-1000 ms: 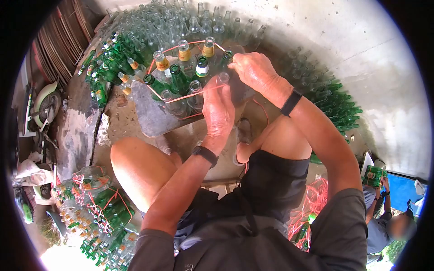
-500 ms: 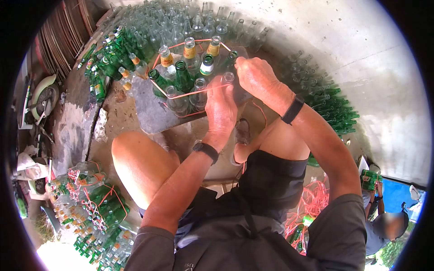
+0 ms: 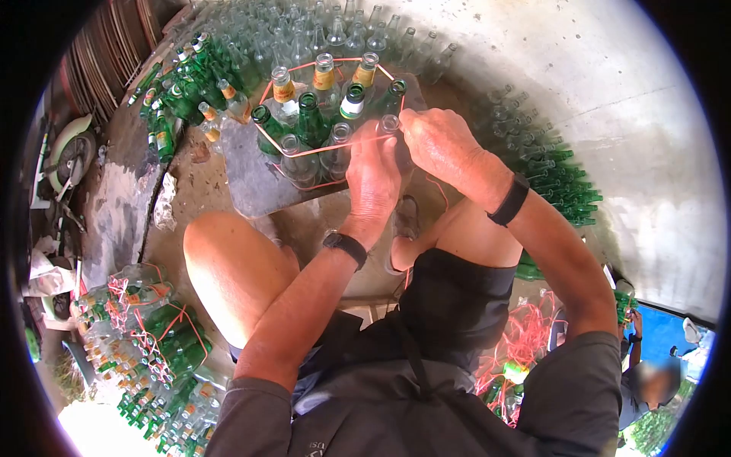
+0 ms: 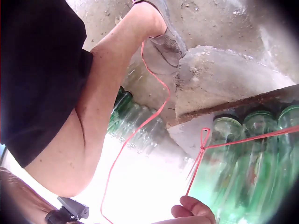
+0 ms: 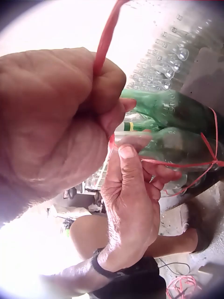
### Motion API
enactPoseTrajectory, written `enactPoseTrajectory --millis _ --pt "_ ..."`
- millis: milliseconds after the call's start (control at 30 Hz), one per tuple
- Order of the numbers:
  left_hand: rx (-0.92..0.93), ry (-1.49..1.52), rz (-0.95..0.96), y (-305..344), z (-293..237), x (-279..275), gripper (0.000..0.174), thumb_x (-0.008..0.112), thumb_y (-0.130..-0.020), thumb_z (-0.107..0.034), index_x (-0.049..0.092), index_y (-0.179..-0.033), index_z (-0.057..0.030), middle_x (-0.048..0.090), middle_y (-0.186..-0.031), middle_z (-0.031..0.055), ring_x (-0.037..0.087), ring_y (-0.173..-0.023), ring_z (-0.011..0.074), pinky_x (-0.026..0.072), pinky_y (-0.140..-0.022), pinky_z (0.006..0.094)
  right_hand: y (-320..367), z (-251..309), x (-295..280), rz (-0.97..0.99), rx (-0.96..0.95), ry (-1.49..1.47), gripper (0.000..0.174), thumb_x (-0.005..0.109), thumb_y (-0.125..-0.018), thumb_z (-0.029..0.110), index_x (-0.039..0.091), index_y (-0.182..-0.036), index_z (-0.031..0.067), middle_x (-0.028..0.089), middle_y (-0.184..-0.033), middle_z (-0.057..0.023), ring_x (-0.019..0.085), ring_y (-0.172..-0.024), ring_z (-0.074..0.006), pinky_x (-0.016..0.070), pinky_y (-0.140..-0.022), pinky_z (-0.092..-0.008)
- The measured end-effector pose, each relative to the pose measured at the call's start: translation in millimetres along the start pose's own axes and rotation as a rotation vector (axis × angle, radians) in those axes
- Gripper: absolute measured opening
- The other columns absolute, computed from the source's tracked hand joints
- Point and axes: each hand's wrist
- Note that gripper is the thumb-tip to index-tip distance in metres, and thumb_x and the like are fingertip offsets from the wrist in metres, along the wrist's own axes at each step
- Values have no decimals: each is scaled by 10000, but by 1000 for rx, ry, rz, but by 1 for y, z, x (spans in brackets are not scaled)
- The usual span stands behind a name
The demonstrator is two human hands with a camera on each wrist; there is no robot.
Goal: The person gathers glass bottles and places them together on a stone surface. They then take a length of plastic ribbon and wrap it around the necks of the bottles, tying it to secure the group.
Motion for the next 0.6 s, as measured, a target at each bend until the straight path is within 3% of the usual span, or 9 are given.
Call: enactPoseTrajectory --millis 233,500,600 --pt "-29 -24 -1 0 0 0 357 620 -1017 -171 506 -1340 -70 631 -1200 226 661 -962 461 570 -758 516 6 10 -4 55 40 53 58 601 -905 66 577 -872 25 638 -644 -172 671 -627 -387 536 -558 -488" --pt "-20 -23 -12 0 2 1 369 621 -1018 -192 506 -1348 -74 641 -1183 225 659 -965 459 563 -751 519 13 35 -8 26 35 31 55 617 -890 73 593 -876 26 652 -656 -166 679 -618 -370 551 -553 -455" --pt "-38 -14 -3 1 1 0 382 622 -1019 -207 504 -1357 -76 642 -1187 226 657 -967 462 561 -752 525 16 47 -10 103 41 118 57 631 -866 78 604 -878 29 664 -663 -149 689 -616 -344 559 -560 -435"
Point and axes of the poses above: each hand's wrist, its own y-axis away from the middle knuckle, its own x-axis out of the palm, z = x × y
